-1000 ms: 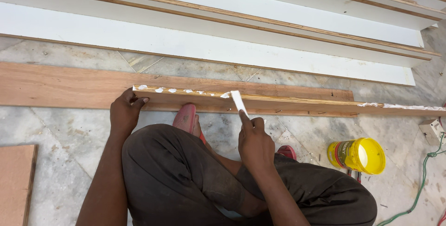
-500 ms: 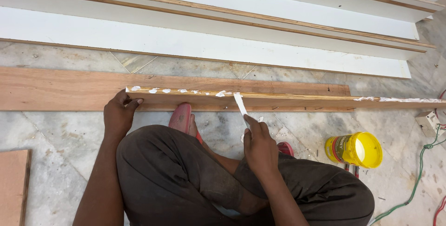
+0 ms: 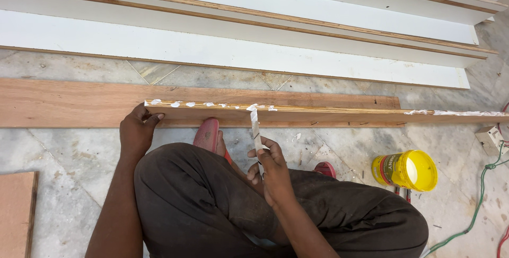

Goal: The person applies a white adhesive to the edge of a long wooden strip using a small white spatula. They repeatedly dip the spatula into a yellow bucket to gather more adhesive and spread it along the wood. Finally, they place the glued strip onto a larger wooden board.

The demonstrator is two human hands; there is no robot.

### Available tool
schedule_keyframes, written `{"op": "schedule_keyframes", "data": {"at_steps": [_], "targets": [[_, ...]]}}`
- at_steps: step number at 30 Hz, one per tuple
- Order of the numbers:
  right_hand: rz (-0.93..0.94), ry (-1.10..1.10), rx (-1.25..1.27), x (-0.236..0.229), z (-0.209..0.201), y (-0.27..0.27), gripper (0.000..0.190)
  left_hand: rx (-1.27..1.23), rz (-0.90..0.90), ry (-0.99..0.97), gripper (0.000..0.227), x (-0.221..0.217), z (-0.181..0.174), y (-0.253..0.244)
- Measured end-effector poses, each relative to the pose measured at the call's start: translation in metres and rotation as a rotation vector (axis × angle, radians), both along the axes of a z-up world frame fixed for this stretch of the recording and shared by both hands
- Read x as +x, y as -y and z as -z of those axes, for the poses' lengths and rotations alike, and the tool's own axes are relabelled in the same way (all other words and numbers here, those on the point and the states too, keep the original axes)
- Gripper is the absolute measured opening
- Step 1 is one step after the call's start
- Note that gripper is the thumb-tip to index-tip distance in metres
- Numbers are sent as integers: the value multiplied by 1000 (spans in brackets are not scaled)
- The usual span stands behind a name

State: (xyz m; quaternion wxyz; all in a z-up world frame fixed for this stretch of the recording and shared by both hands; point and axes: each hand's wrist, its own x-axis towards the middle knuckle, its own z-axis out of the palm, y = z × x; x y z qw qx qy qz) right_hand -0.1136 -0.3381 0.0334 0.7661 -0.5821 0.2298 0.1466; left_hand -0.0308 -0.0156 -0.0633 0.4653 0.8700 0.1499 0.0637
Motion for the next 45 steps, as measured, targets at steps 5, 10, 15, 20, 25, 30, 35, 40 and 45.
{"op": "schedule_keyframes", "data": {"at_steps": [5, 10, 15, 20, 25, 30, 35, 40, 45], "targets": [[-75, 5, 72, -3, -6, -6, 39, -6, -5, -19, 31, -1, 1, 0], [-50, 165, -265, 0, 4, 19, 43, 3, -6, -15, 31, 0, 4, 0], [1, 433, -827, 8, 34, 47, 48, 12, -5, -27, 32, 0, 5, -2], [-167, 474, -1433, 22, 57, 50, 58, 26, 3, -24, 32, 1, 3, -1], [-341, 275, -1410, 10, 28, 54, 55, 19, 13, -8, 33, 2, 6, -2], [-270, 615, -1251, -13, -13, 58, 48, 13, 17, 32, 32, 0, 10, -3], [-452, 574, -1477, -7, -5, 41, 55, 27, 9, -7, 32, 1, 7, -2], [-560, 674, -1594, 0, 42, 30, 67, -5, 6, -22, 32, -1, 5, -2], [-490, 613, -1677, 14, 60, 38, 66, 15, 9, -16, 31, 0, 5, -1]]}}
